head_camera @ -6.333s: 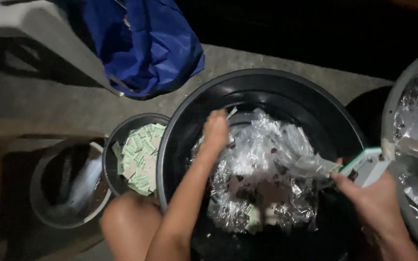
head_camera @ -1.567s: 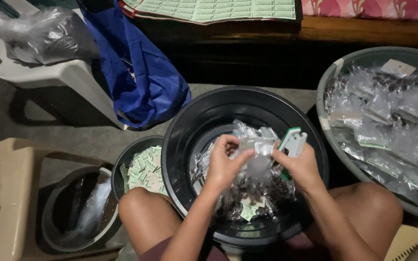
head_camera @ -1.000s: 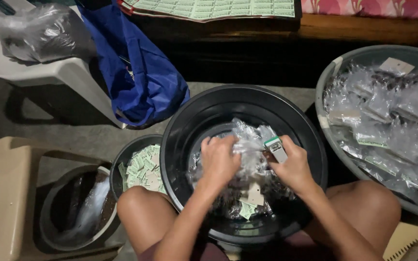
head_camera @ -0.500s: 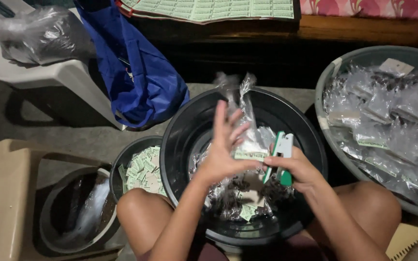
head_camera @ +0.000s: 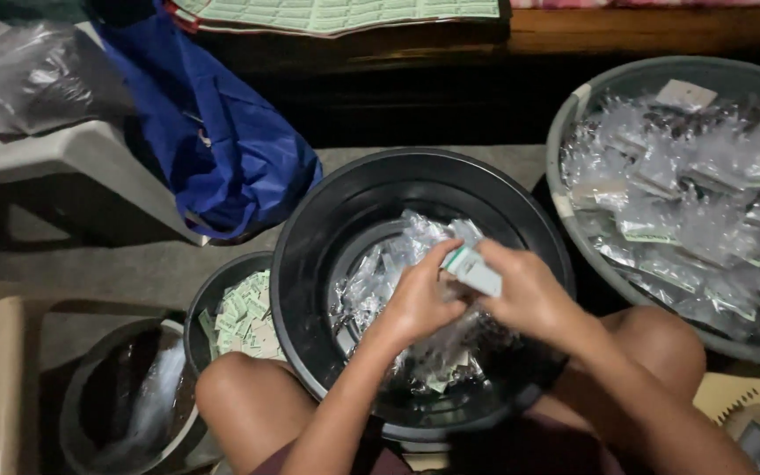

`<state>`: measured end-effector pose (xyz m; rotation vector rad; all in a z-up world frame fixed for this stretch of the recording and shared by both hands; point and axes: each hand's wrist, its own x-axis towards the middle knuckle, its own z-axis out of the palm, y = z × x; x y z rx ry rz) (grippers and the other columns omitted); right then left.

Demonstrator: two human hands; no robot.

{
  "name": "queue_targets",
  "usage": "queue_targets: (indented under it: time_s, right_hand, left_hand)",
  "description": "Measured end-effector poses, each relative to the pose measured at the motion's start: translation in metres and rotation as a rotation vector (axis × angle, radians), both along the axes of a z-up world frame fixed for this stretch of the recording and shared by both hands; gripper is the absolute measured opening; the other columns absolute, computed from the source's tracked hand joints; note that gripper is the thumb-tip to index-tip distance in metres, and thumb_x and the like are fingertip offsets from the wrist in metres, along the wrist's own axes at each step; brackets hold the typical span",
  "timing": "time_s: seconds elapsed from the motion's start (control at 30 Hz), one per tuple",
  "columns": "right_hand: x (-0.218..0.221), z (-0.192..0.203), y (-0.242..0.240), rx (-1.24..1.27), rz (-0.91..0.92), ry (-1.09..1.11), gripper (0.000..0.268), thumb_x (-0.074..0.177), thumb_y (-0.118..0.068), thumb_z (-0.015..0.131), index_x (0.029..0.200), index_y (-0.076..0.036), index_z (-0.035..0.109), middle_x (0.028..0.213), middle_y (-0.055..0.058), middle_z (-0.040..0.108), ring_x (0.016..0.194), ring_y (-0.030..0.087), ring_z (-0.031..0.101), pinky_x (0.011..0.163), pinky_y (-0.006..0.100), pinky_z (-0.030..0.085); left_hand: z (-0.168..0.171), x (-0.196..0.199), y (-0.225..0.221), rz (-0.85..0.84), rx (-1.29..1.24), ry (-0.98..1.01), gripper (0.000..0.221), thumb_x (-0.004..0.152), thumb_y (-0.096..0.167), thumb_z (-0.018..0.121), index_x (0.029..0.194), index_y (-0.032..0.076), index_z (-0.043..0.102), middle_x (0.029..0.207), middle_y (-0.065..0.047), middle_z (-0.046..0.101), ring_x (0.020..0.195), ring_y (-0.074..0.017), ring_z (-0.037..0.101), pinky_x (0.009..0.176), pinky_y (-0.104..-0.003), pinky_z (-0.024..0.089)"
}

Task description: Packaging small metal clips into plastic bags and stapling paper labels to the bags

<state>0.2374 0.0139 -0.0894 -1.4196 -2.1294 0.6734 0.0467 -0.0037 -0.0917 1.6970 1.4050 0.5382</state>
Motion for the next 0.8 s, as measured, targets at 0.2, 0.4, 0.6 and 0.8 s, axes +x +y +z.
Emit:
queue_targets:
  time_s: [0.2,0.4,0.6,0.8]
  right_hand:
    - [0.036,0.031,0.019,-0.069,-0.113,0.338,0.034,0.064,0.000,0.083,0.094,-0.004,0.068,0.072,0.009,0.067,0.066,0.018,0.055,0.059,0.033,0.043]
    - [0.122,0.029,0.060,-0.091,-0.241,-0.007,0.038,0.071,-0.019,0.084,0.104,-0.014,0.066,0.089,0.001,0.065,0.082,0.015,0.057,0.076,0.031,0.047]
    - [0.295,0.073,0.132,0.469,-0.357,-0.348,0.072,0.072,0.010,0.075,0.142,0.006,0.057,0.128,0.026,0.057,0.108,0.041,0.056,0.082,0.049,0.044]
    - [0.378,0.046,0.144,0.661,-0.583,-0.934,0.053,0.084,-0.020,0.083,0.130,-0.008,0.060,0.112,0.015,0.065,0.094,0.034,0.066,0.070,0.043,0.052]
  left_hand:
    - [-0.067,0.002,-0.019,-0.083,0.032,-0.260,0.046,0.066,0.020,0.085,0.106,0.001,0.074,0.087,-0.026,0.074,0.088,-0.0453,0.071,0.075,-0.051,0.055]
    - [-0.130,-0.020,-0.049,-0.247,-0.224,-0.320,0.053,0.082,0.021,0.079,0.131,0.008,0.063,0.117,-0.003,0.072,0.099,-0.0120,0.067,0.083,-0.025,0.052]
    - [-0.174,-0.045,-0.056,-0.062,-0.416,-0.201,0.034,0.082,0.009,0.078,0.115,0.019,0.075,0.091,0.003,0.071,0.073,-0.0070,0.060,0.070,-0.021,0.049]
    - [-0.191,-0.048,-0.051,-0.011,-0.487,-0.064,0.036,0.087,0.006,0.076,0.120,0.017,0.071,0.097,0.001,0.080,0.089,-0.0111,0.073,0.082,-0.024,0.058]
